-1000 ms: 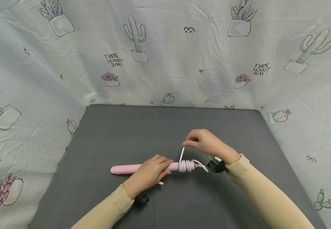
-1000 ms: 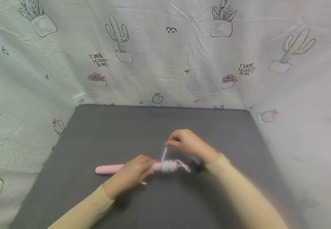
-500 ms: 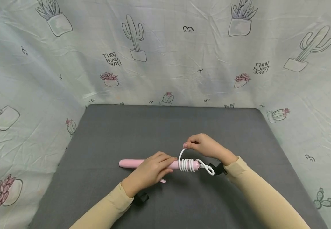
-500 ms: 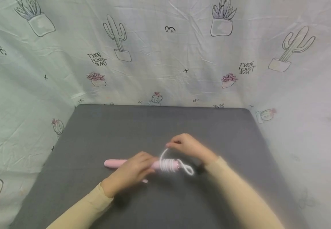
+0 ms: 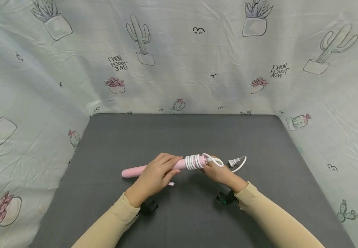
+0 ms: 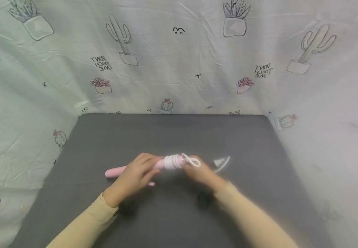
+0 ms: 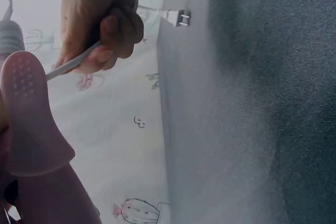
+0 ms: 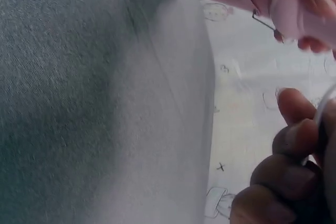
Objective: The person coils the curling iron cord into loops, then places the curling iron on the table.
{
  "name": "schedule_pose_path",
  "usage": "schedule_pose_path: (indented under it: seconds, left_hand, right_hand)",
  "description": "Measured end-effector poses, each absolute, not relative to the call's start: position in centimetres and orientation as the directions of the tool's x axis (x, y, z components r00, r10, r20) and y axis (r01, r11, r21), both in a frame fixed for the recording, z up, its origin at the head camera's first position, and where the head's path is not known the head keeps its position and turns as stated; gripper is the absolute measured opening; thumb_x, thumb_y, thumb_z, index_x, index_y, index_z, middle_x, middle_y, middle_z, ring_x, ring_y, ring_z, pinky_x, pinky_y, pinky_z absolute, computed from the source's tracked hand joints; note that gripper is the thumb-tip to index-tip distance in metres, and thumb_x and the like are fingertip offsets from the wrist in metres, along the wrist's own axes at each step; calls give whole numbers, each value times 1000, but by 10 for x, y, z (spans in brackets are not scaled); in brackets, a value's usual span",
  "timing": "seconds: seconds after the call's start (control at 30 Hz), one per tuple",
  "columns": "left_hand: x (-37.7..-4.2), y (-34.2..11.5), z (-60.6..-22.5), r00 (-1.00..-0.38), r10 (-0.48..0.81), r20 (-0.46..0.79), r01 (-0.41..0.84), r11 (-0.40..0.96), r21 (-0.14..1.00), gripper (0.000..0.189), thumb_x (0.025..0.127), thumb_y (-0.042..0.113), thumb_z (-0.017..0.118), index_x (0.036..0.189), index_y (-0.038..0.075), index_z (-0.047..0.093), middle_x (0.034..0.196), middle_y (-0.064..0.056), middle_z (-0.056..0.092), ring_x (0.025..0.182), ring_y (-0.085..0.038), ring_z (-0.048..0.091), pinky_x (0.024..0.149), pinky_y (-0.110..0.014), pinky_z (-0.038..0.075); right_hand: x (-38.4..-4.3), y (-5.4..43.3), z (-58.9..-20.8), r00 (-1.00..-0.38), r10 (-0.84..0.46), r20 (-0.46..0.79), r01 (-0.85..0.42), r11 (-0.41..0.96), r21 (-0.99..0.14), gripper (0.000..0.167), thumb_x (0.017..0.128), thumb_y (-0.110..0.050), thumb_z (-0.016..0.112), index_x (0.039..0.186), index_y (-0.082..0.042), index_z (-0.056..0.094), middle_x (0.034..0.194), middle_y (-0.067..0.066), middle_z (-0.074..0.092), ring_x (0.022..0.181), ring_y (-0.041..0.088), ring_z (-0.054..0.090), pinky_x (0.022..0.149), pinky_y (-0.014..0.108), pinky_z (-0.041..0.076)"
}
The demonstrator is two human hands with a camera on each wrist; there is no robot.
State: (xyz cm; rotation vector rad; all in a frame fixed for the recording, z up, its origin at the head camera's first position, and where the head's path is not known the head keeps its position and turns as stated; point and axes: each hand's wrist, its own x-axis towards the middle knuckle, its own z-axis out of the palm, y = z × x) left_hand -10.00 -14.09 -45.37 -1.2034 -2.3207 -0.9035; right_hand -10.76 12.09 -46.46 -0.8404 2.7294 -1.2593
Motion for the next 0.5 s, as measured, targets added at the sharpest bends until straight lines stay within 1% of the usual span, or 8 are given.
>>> schedule_pose_path:
  seconds: [0.07, 0.1, 0.17, 0.23, 0.3, 0.33, 0.4, 0.5]
  left_hand:
    - [-100, -143, -453, -610, 546, 574, 792, 438, 425, 41, 91, 24, 70, 129, 13, 61, 117, 3, 61, 110, -14, 53, 85, -32, 49]
    - [-100, -143, -453, -628, 528, 571, 778, 441, 448, 42, 91, 24, 70, 130, 13, 61, 117, 3, 61, 109, -13, 53, 82, -32, 50]
    - [-101, -144, -452, -660, 492, 567, 751, 451, 483, 43, 91, 23, 70, 131, 14, 60, 118, 2, 61, 105, -13, 52, 77, -30, 50]
    - [-103, -144, -452, -680, 461, 570, 732, 462, 501, 44, 90, 22, 71, 131, 12, 60, 118, 1, 62, 101, -14, 52, 72, -28, 48]
    - [-105, -143, -452, -690, 436, 577, 721, 476, 503, 44, 89, 21, 72, 130, 10, 61, 116, -1, 62, 98, -15, 52, 70, -28, 47]
    - [-107, -143, -453, -697, 426, 577, 714, 488, 502, 44, 89, 21, 72, 130, 10, 61, 116, -1, 63, 98, -16, 52, 70, -28, 47]
    - [-110, -143, -455, -713, 407, 571, 695, 517, 499, 44, 89, 22, 72, 129, 10, 62, 114, -1, 63, 99, -16, 53, 72, -29, 47]
    - [-117, -144, -461, -733, 390, 558, 669, 561, 487, 43, 89, 25, 72, 128, 10, 62, 114, -1, 63, 102, -17, 53, 74, -32, 48]
  right_hand:
    - [-105, 116, -469, -856, -473, 207, -460, 518, -721, 20, 98, -8, 51, 86, -9, 66, 65, -9, 49, 55, 3, 42, 49, 25, 39]
    - [-104, 114, -472, -849, -484, 211, -474, 521, -710, 18, 100, -12, 51, 93, -10, 68, 66, -10, 49, 55, 1, 42, 50, 23, 39]
    - [-100, 109, -475, -817, -523, 245, -533, 519, -668, 18, 101, -14, 52, 109, -9, 68, 72, -8, 56, 59, 2, 45, 54, 24, 42]
    - [-95, 104, -475, -786, -551, 281, -597, 560, -575, 25, 101, -15, 53, 124, -10, 62, 78, -6, 60, 62, 3, 48, 58, 24, 44]
    - [-89, 100, -472, -764, -567, 309, -642, 619, -452, 31, 100, -14, 54, 130, -11, 56, 85, -5, 64, 66, 5, 52, 60, 26, 47]
    - [-86, 99, -469, -759, -569, 316, -651, 647, -398, 31, 99, -13, 55, 130, -10, 55, 85, -4, 64, 66, 6, 53, 59, 27, 47]
    - [-80, 96, -464, -759, -570, 316, -649, 701, -295, 27, 97, -13, 58, 124, -9, 56, 79, -5, 60, 62, 7, 53, 55, 29, 47]
    - [-71, 94, -454, -754, -572, 324, -643, 743, -185, 14, 92, -14, 65, 103, -10, 58, 70, -7, 53, 57, 9, 49, 50, 31, 44]
